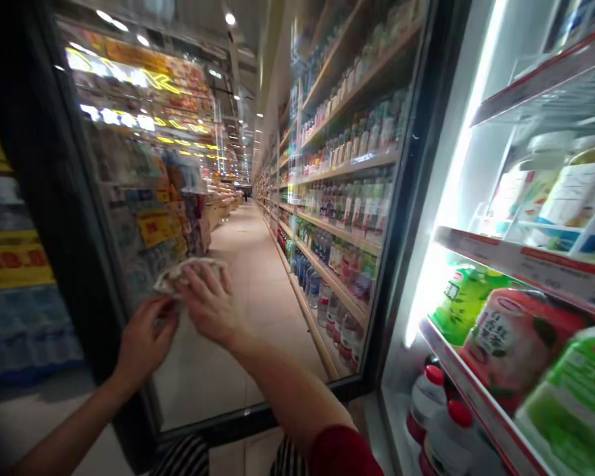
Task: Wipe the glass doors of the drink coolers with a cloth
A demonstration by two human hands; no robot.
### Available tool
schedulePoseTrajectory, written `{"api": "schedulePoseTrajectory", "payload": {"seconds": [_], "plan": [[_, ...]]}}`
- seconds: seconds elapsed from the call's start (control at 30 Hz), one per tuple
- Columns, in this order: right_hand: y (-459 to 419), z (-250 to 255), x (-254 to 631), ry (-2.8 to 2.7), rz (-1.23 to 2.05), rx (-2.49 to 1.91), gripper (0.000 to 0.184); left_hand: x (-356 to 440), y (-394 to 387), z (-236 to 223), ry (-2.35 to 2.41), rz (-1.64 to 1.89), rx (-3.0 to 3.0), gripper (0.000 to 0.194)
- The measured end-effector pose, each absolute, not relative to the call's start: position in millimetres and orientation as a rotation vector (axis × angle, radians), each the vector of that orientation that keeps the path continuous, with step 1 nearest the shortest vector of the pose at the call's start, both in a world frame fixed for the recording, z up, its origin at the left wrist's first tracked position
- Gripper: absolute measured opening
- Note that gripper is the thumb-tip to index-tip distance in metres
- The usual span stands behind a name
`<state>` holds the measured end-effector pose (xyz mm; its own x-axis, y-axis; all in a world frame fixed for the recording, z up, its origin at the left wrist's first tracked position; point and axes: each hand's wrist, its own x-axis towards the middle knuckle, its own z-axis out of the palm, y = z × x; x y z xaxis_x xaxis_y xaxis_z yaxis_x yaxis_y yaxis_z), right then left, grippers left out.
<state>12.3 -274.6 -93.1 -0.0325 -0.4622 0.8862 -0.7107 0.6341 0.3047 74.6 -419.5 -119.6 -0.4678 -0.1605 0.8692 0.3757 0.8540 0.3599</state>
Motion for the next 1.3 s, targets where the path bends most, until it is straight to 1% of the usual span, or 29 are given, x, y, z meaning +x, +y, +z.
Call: {"api": "schedulePoseTrajectory", "payload": {"seconds": [0.07,0.1,0.17,0.23,0.27,0.3,0.33,0.43,0.47,0.5,0.53,0.6,0.67,0.7,0.73,0.8,0.87,0.9,1.0,1.03,1.17,1.3], "plan": [[-252,-108,8,-1.668,0.182,1.053,0.042,76,-420,-122,-1.957,-0.571,-0.208,0.022],[-235,-112,3,-1.677,0.198,1.01,0.043,77,-421,-124,-1.963,-0.56,-0.228,0.021],[-200,-117,-9,-1.708,0.371,0.676,0.044,79,-419,-127,-1.976,-0.543,-0.253,0.021],[-185,-123,-15,-1.66,0.605,0.272,0.045,80,-414,-129,-1.969,-0.515,-0.248,0.021],[-188,-128,-15,-1.638,0.672,0.161,0.046,79,-411,-129,-1.961,-0.504,-0.244,0.022],[-198,-135,-12,-1.637,0.693,0.142,0.047,78,-407,-130,-1.952,-0.495,-0.248,0.022],[-211,-143,-8,-1.662,0.667,0.217,0.048,77,-403,-130,-1.943,-0.487,-0.261,0.024],[-238,-167,0,-1.776,0.439,0.672,0.049,76,-399,-132,-1.941,-0.447,-0.344,0.027],[-235,-172,-1,-1.795,0.381,0.754,0.048,76,-401,-134,-1.947,-0.422,-0.362,0.028],[-225,-175,-4,-1.806,0.364,0.747,0.047,76,-403,-138,-1.956,-0.396,-0.362,0.029],[-210,-176,-8,-1.811,0.388,0.654,0.046,77,-406,-143,-1.968,-0.369,-0.349,0.03],[-182,-174,-15,-1.778,0.539,0.278,0.044,77,-408,-155,-1.989,-0.316,-0.318,0.032],[-174,-174,-14,-1.719,0.66,0.005,0.045,76,-403,-167,-2.0,-0.268,-0.33,0.036],[-179,-176,-10,-1.72,0.665,0.012,0.045,75,-398,-171,-2.001,-0.251,-0.357,0.038],[-189,-178,-5,-1.744,0.629,0.119,0.045,73,-393,-173,-1.992,-0.24,-0.391,0.041],[-212,-183,4,-1.831,0.486,0.496,0.045,69,-384,-174,-1.965,-0.231,-0.449,0.045],[-224,-184,8,-1.863,0.402,0.691,0.047,66,-378,-171,-1.939,-0.235,-0.474,0.047],[-224,-182,7,-1.858,0.42,0.65,0.047,65,-376,-168,-1.925,-0.247,-0.472,0.048],[-218,-170,0,-1.805,0.591,0.319,0.048,65,-365,-154,-1.881,-0.327,-0.505,0.049],[-218,-166,-2,-1.807,0.621,0.293,0.048,64,-360,-148,-1.884,-0.355,-0.558,0.05],[-233,-166,3,-1.829,0.556,0.573,0.05,56,-342,-126,-1.968,-0.377,-0.791,0.049],[-229,-176,16,-1.764,0.558,0.657,0.045,40,-335,-118,-1.937,-0.343,-0.703,0.048]]}}
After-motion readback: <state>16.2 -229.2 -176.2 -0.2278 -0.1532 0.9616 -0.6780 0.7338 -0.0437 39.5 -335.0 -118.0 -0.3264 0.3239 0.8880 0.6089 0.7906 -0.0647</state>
